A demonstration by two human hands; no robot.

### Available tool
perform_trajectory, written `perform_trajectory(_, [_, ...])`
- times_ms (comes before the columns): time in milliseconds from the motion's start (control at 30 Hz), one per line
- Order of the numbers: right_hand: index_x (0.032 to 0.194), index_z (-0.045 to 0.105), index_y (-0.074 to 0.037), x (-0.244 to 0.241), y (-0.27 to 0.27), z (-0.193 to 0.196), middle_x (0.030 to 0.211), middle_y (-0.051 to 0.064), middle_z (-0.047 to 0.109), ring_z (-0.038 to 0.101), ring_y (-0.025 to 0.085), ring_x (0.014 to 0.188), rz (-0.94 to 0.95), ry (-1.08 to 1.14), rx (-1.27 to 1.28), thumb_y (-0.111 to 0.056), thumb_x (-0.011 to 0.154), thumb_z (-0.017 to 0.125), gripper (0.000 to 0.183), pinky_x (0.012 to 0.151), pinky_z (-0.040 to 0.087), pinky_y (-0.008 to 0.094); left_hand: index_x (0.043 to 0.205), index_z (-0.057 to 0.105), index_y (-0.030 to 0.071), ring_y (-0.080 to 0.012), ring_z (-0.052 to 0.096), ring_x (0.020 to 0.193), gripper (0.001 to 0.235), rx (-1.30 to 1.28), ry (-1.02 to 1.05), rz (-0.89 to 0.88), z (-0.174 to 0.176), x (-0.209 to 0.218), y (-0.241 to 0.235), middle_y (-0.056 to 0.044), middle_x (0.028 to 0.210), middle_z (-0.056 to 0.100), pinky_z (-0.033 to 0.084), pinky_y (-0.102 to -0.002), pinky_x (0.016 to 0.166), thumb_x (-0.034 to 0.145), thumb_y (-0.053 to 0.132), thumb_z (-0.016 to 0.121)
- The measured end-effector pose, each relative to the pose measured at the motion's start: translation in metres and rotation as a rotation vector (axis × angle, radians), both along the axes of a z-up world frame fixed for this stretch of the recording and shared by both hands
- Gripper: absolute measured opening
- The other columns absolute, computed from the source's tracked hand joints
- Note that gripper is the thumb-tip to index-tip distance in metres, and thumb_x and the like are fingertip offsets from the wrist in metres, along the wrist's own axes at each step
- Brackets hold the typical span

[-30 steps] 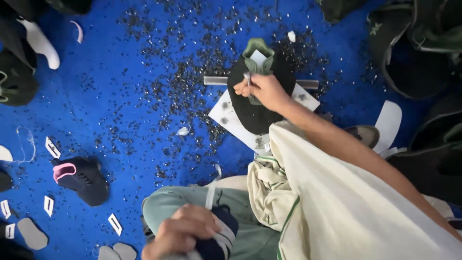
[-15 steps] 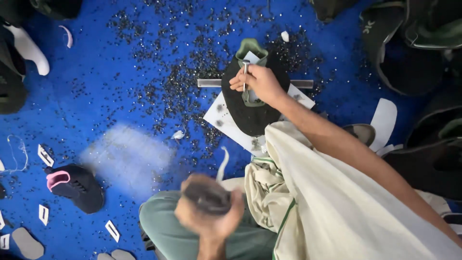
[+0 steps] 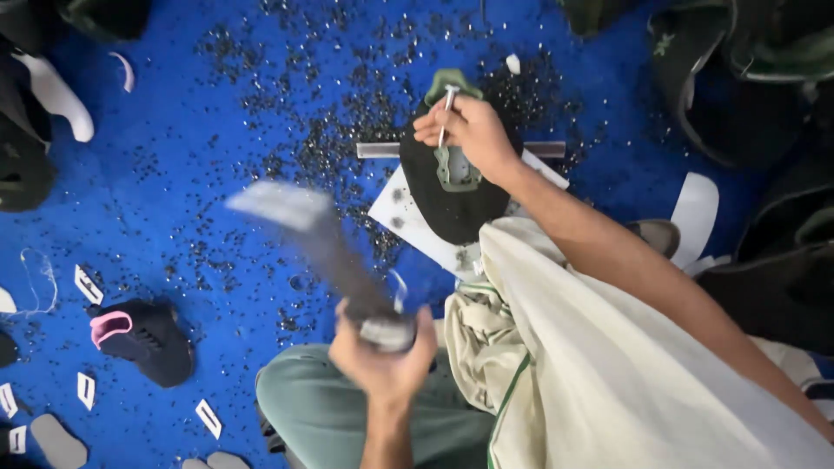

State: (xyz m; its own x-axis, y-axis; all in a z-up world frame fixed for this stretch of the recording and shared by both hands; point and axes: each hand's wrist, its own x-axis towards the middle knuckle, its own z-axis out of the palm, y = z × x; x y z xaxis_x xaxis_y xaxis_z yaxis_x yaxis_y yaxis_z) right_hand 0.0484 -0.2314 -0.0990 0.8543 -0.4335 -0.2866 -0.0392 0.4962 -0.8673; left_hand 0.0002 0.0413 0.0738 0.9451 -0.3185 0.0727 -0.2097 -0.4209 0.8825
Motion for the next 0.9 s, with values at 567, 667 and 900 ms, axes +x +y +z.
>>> perform_trajectory(567, [0.099, 0.061, 0.001, 0.013, -0.018, -0.018, 0.105, 0.013, 0.076, 0.078, 0.018, 0.092, -0.003, -0.004, -0.137, -0.009, 0.106, 0.053, 0.015, 0.083, 0.064, 0.031, 0.087, 0.062, 0.011, -0.0205, 0.065, 0.067, 0.033, 0.087, -0.034, -0.078, 0.014, 0.008, 0.001, -0.003, 0.076, 0.068, 0.051, -0.036, 0.069, 0.064, 0.019, 0.085])
perform_trajectory(667, [0.099, 0.061, 0.003, 0.006, -0.011, -0.026, 0.107, 0.013, 0.077, 0.079, 0.019, 0.096, 0.019, -0.023, -0.458, -0.004, 0.103, 0.053, 0.011, 0.085, 0.064, 0.031, 0.092, 0.058, 0.016, -0.0203, 0.067, 0.075, 0.037, -0.301, -0.205, -0.263, 0.009, 0.023, -0.003, -0.002, 0.082, 0.067, 0.050, -0.035, 0.075, 0.067, 0.019, 0.085])
perform_trajectory(900, [0.107, 0.070, 0.002, -0.004, 0.003, 0.001, 0.100, 0.016, 0.078, 0.078, 0.022, 0.094, 0.002, -0.079, -0.884, -0.008, 0.105, 0.063, 0.013, 0.082, 0.060, 0.033, 0.109, 0.066, 0.004, -0.0183, 0.075, 0.071, 0.045, 0.211, 0.213, -0.109, -0.105, 0.012, -0.024, -0.004, 0.080, 0.073, 0.059, -0.033, 0.067, 0.070, 0.021, 0.083])
